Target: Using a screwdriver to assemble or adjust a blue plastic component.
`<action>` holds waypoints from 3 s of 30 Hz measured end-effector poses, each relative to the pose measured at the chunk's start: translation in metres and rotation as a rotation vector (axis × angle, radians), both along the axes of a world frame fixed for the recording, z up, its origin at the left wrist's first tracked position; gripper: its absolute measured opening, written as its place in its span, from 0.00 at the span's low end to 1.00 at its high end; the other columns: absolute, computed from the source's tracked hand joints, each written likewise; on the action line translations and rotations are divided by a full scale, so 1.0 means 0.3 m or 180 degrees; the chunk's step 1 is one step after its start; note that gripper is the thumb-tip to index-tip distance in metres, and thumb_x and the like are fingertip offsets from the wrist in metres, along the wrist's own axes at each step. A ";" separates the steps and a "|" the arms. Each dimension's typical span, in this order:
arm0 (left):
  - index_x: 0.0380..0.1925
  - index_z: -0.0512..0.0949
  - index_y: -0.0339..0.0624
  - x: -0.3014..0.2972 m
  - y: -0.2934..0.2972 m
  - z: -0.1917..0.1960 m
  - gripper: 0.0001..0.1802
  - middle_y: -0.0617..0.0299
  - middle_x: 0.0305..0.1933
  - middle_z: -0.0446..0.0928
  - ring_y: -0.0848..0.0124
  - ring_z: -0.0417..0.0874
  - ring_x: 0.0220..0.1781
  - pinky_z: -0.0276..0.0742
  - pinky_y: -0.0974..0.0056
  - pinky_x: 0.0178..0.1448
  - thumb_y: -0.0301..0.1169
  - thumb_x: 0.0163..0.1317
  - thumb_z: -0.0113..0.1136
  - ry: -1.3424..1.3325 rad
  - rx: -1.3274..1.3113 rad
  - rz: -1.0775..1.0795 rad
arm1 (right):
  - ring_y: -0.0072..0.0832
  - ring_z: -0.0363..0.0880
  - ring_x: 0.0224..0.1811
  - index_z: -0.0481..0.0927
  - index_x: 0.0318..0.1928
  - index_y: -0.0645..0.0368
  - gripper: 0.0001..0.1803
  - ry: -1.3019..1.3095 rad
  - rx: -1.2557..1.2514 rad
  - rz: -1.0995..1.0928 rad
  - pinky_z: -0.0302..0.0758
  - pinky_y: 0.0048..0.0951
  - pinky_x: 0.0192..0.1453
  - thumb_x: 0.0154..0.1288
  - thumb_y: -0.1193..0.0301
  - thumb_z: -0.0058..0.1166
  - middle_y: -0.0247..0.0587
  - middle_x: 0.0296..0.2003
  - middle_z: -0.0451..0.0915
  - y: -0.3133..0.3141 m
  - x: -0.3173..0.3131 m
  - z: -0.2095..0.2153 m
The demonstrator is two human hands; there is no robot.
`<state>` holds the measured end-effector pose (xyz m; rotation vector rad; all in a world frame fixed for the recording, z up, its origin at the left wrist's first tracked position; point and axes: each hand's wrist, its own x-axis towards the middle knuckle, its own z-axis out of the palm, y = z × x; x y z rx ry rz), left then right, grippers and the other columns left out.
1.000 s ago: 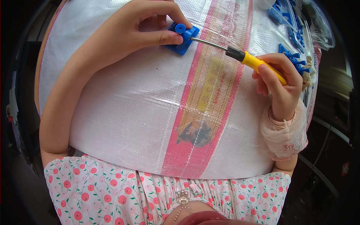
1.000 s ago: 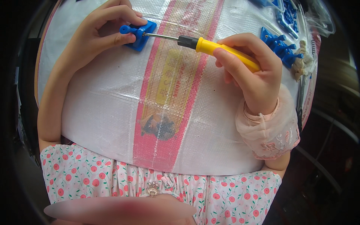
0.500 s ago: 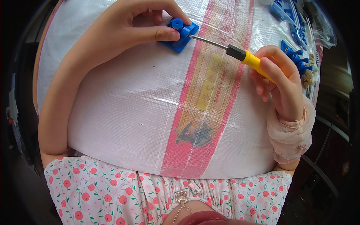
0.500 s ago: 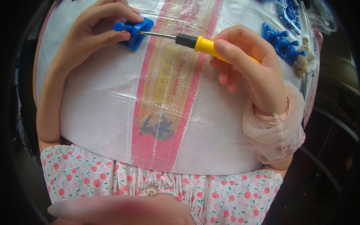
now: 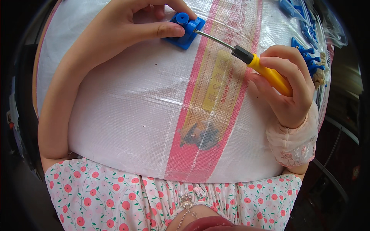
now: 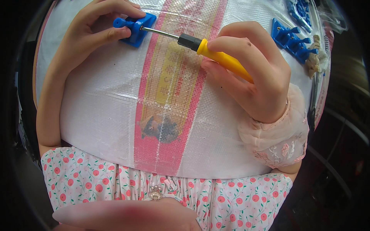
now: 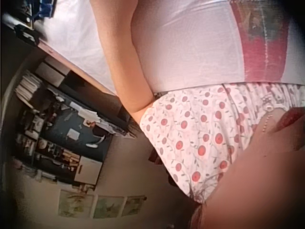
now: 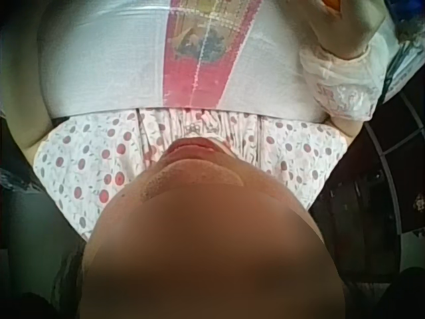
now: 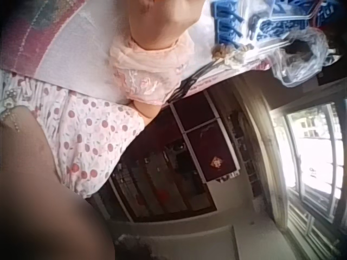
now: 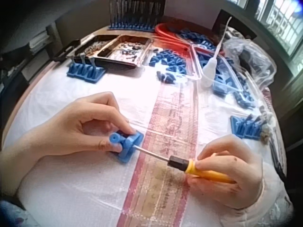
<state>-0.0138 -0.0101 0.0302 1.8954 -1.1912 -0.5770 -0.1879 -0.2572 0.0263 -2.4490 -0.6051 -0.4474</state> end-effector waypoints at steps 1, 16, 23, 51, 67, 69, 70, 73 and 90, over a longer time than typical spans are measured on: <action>0.43 0.84 0.42 0.019 0.003 -0.029 0.16 0.64 0.40 0.72 0.74 0.71 0.41 0.73 0.73 0.44 0.27 0.52 0.74 0.0062 -0.0102 -0.0035 | 0.33 0.83 0.43 0.81 0.48 0.60 0.19 -0.0013 0.0002 0.0018 0.82 0.24 0.47 0.55 0.81 0.68 0.47 0.45 0.78 0.006 0.001 0.000; 0.41 0.86 0.44 0.008 -0.012 -0.013 0.14 0.67 0.36 0.75 0.76 0.70 0.36 0.68 0.73 0.38 0.28 0.52 0.75 -0.0184 0.0054 0.0008 | 0.14 0.76 0.24 0.85 0.40 0.63 0.07 0.1572 0.2368 -0.0797 0.67 0.12 0.26 0.60 0.79 0.66 0.34 0.29 0.83 0.023 0.000 0.028; 0.40 0.86 0.44 0.039 -0.014 -0.050 0.13 0.66 0.36 0.75 0.77 0.69 0.33 0.67 0.75 0.33 0.28 0.53 0.74 -0.0065 -0.0081 -0.0067 | 0.12 0.67 0.16 0.85 0.39 0.58 0.11 0.2449 0.2620 -0.1358 0.56 0.13 0.20 0.63 0.63 0.66 0.33 0.27 0.82 0.030 0.002 0.066; 0.43 0.87 0.45 0.055 0.014 -0.066 0.17 0.65 0.37 0.78 0.76 0.70 0.36 0.68 0.74 0.38 0.28 0.50 0.75 -0.0053 -0.0242 -0.0156 | 0.07 0.65 0.19 0.79 0.57 0.61 0.19 0.1971 0.1170 -0.0551 0.58 0.10 0.22 0.66 0.77 0.59 0.32 0.33 0.80 0.033 -0.033 0.085; 0.43 0.87 0.45 0.059 0.015 -0.066 0.18 0.66 0.36 0.79 0.77 0.70 0.36 0.66 0.74 0.37 0.30 0.49 0.76 -0.0200 -0.0270 -0.0165 | 0.30 0.85 0.40 0.82 0.52 0.64 0.22 0.0493 -0.0002 -0.0285 0.79 0.20 0.44 0.55 0.84 0.66 0.46 0.41 0.83 0.035 -0.013 0.043; 0.43 0.87 0.45 0.059 0.013 -0.069 0.18 0.66 0.36 0.78 0.77 0.70 0.36 0.66 0.74 0.37 0.30 0.49 0.76 -0.0170 -0.0291 -0.0160 | 0.31 0.85 0.41 0.83 0.52 0.64 0.22 0.0432 -0.0082 -0.0337 0.80 0.20 0.42 0.54 0.84 0.67 0.46 0.41 0.83 0.039 -0.018 0.041; 0.43 0.87 0.45 0.059 0.013 -0.068 0.18 0.66 0.36 0.78 0.77 0.70 0.36 0.66 0.75 0.37 0.30 0.49 0.76 -0.0166 -0.0313 -0.0175 | 0.31 0.85 0.41 0.83 0.51 0.65 0.22 0.0379 -0.0129 -0.0324 0.80 0.20 0.42 0.54 0.85 0.67 0.46 0.40 0.83 0.040 -0.019 0.038; 0.43 0.87 0.45 0.057 0.015 -0.066 0.18 0.66 0.36 0.78 0.77 0.70 0.36 0.66 0.75 0.37 0.30 0.49 0.77 -0.0166 -0.0290 -0.0155 | 0.31 0.85 0.40 0.83 0.51 0.65 0.22 0.0290 -0.0202 -0.0305 0.81 0.20 0.42 0.53 0.86 0.66 0.46 0.40 0.83 0.041 -0.022 0.035; 0.43 0.87 0.44 0.062 0.015 -0.070 0.19 0.66 0.36 0.77 0.77 0.69 0.36 0.67 0.75 0.38 0.29 0.49 0.77 -0.0161 -0.0323 -0.0150 | 0.31 0.85 0.39 0.83 0.51 0.64 0.23 0.0166 -0.0175 -0.0418 0.80 0.20 0.41 0.52 0.86 0.67 0.46 0.41 0.83 0.047 -0.024 0.026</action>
